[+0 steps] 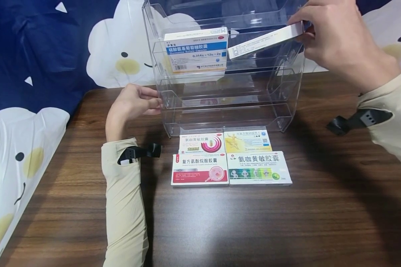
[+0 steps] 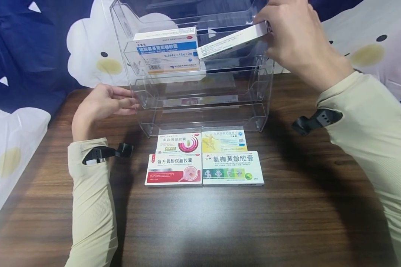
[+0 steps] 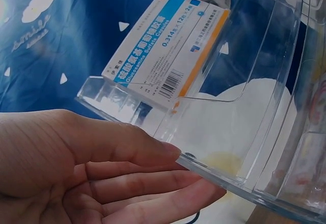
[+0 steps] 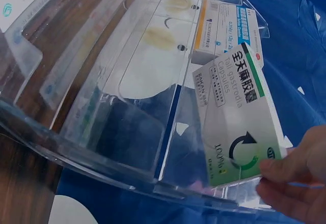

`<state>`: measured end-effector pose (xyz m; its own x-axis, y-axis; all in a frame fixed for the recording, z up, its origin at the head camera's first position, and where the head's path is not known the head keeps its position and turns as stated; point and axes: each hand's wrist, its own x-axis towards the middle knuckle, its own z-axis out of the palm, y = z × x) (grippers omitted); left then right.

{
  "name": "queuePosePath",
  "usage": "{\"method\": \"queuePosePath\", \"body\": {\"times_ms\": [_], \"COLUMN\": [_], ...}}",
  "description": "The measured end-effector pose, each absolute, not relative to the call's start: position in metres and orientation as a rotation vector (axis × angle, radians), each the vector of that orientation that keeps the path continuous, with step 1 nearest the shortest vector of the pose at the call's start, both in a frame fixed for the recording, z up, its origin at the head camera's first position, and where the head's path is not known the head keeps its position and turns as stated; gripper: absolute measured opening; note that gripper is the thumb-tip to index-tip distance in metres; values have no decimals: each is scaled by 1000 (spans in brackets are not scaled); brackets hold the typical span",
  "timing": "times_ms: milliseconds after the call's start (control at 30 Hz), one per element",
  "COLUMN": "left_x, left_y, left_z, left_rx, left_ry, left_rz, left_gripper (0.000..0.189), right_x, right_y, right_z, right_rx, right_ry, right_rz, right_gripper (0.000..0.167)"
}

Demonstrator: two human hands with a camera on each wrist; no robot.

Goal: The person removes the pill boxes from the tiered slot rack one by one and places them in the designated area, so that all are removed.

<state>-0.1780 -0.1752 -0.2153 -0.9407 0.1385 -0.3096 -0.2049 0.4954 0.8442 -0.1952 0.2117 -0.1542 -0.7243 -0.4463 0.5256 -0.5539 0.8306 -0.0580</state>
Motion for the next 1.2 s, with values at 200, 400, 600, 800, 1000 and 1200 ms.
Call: {"method": "queuePosePath", "body": {"times_ms": [200,400,600,800,1000,1200], "left_x": [-177,-177,-176,-176,-175,-175], "left_y": [-175,-175,-176,-175,-175,-174], "left_z": [-215,-215,-216,-216,-216,-215], "left_rx": [-58,-55,-42,-47,-43,-36], "left_ry": [2400,2393,2400,2407,2415,2432], "left_rz": [1435,1455,1447,1434,1428,1411], "left_gripper": [39,38,38,38,38,37], "right_x": [-193,-187,-175,-151,-131,-109], "right_y": [218,223,232,235,235,234], "right_z": [-159,-164,-164,-169,-188,-213], "right_rx": [815,804,818,849,879,904], "right_ry": [-2387,-2303,-2223,-2212,-2136,-2079], "right_rz": [315,323,264,240,376,633], "right_gripper": [26,23,26,30,40,57]}}
